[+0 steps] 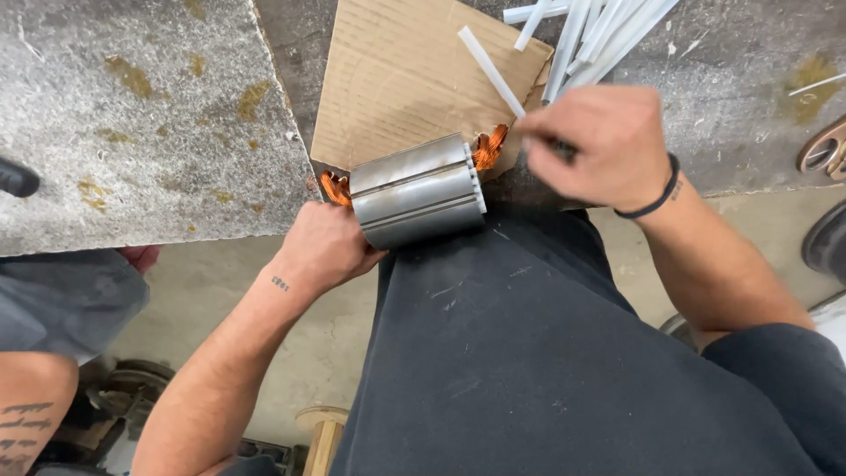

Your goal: Organizing a motor stator and insulation strips on a repair workbench.

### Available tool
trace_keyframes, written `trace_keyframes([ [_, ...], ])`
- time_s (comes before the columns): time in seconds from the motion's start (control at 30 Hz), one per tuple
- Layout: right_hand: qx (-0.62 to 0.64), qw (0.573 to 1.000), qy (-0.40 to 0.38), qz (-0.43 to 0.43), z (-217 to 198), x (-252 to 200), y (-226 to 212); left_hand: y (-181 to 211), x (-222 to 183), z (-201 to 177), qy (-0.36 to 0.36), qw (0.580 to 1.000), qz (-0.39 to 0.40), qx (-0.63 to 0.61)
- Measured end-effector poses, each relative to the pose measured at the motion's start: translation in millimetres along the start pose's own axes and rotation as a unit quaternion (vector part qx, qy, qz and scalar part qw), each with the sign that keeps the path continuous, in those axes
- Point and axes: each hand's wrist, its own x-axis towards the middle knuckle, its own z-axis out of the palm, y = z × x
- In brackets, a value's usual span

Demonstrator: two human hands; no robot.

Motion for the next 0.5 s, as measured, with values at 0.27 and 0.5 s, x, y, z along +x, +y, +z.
trace_keyframes([
  [0.27,-0.297,0.951,-0.006,0.082,21,52,-8,-2,-3,12,0.039,0.999,0.012,0.016],
  [0.5,-0.251,0.966,0.041,0.047,21,58,-3,-4,-5,14,0.033,0.999,-0.022,0.009],
])
